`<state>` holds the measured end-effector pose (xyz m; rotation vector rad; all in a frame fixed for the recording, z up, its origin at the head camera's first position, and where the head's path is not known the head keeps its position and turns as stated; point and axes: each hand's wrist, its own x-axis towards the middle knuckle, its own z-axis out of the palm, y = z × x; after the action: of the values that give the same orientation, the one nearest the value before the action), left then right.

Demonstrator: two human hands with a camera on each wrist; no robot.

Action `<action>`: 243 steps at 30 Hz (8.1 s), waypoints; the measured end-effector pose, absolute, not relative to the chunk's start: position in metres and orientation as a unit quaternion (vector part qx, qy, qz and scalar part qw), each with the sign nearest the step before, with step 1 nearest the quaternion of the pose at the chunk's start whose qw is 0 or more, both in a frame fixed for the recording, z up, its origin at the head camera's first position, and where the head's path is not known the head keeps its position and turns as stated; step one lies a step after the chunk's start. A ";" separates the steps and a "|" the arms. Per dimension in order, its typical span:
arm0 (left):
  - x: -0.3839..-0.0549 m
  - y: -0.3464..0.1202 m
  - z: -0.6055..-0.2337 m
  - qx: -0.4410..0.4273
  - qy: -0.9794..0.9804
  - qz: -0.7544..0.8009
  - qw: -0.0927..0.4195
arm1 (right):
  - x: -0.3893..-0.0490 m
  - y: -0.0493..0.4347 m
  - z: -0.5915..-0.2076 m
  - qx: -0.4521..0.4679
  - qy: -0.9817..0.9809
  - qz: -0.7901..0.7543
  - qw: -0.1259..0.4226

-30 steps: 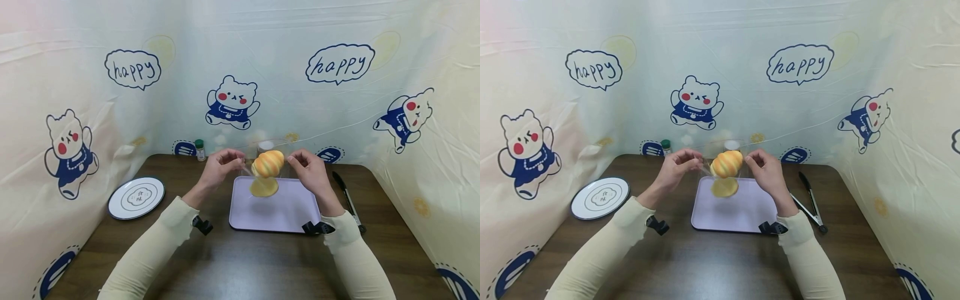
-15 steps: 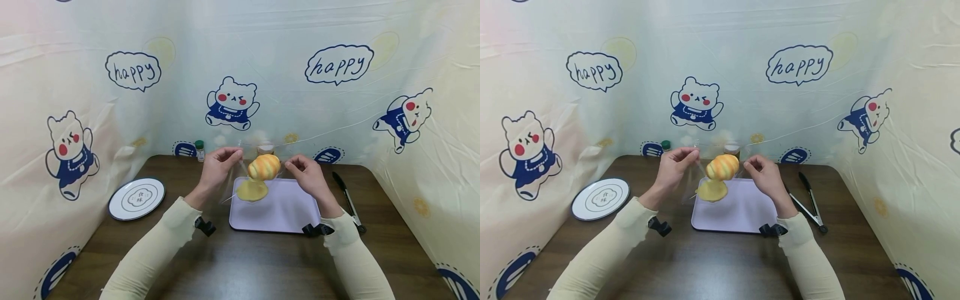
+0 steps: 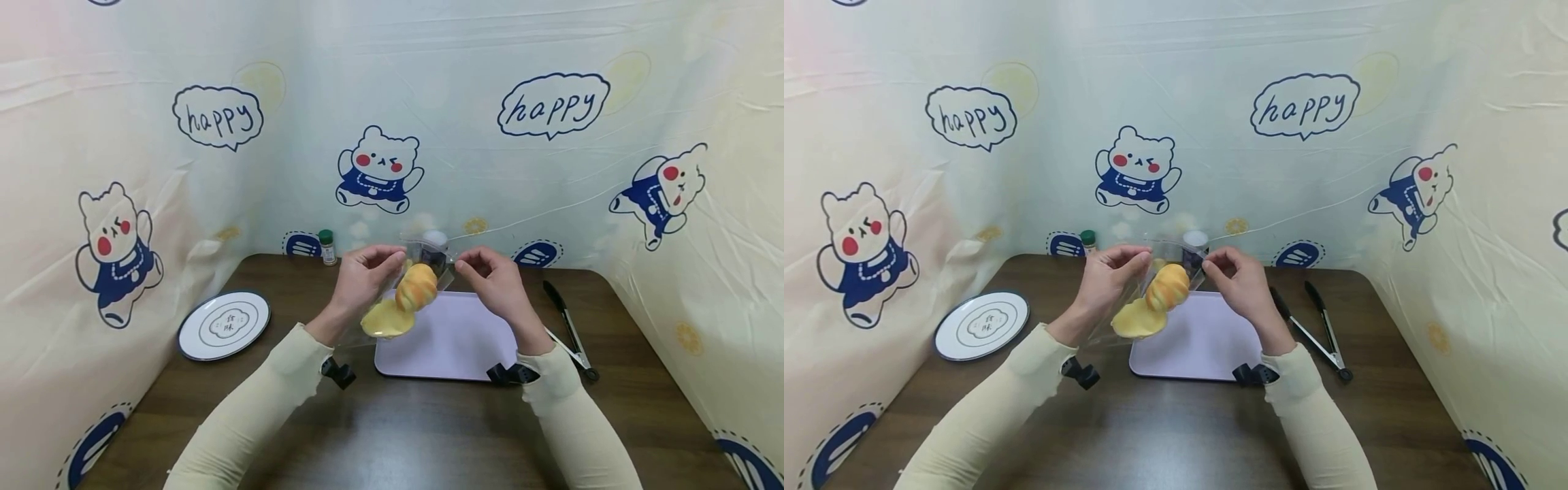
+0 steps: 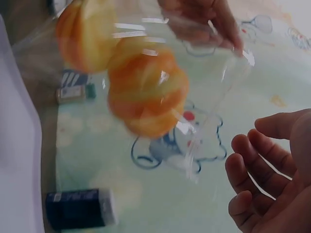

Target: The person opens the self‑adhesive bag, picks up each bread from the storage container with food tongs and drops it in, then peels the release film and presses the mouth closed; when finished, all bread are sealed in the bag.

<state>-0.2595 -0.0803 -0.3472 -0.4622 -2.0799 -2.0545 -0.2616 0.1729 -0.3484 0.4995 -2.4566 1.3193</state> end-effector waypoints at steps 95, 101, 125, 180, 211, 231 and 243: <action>-0.254 -0.079 -0.346 -0.299 -0.793 -0.490 0.204 | -0.265 0.129 -0.321 0.281 -0.826 0.443 0.204; -0.252 -0.082 -0.344 -0.276 -0.793 -0.505 0.197 | -0.266 0.131 -0.321 0.226 -0.813 0.498 0.200; -0.257 -0.102 -0.342 -0.178 -0.771 -0.552 0.263 | -0.279 0.197 -0.331 0.096 -0.741 0.614 0.255; -0.260 -0.126 -0.332 -0.135 -0.729 -0.583 0.331 | -0.277 0.286 -0.355 -0.061 -0.651 0.717 0.240; -0.260 -0.137 -0.335 -0.128 -0.750 -0.559 0.329 | -0.268 0.383 -0.408 0.041 -0.875 0.461 -0.143; -0.261 -0.139 -0.336 -0.125 -0.755 -0.556 0.325 | -0.282 0.382 -0.443 0.006 -0.932 0.336 -0.136; -0.258 -0.135 -0.335 -0.113 -0.756 -0.570 0.302 | -0.279 0.366 -0.429 -0.001 -0.950 0.310 -0.045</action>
<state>-0.2577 -0.1354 -0.3352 -0.3007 -2.0044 -1.5125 -0.2788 0.3664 -0.4290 -0.0020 -3.0724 1.0042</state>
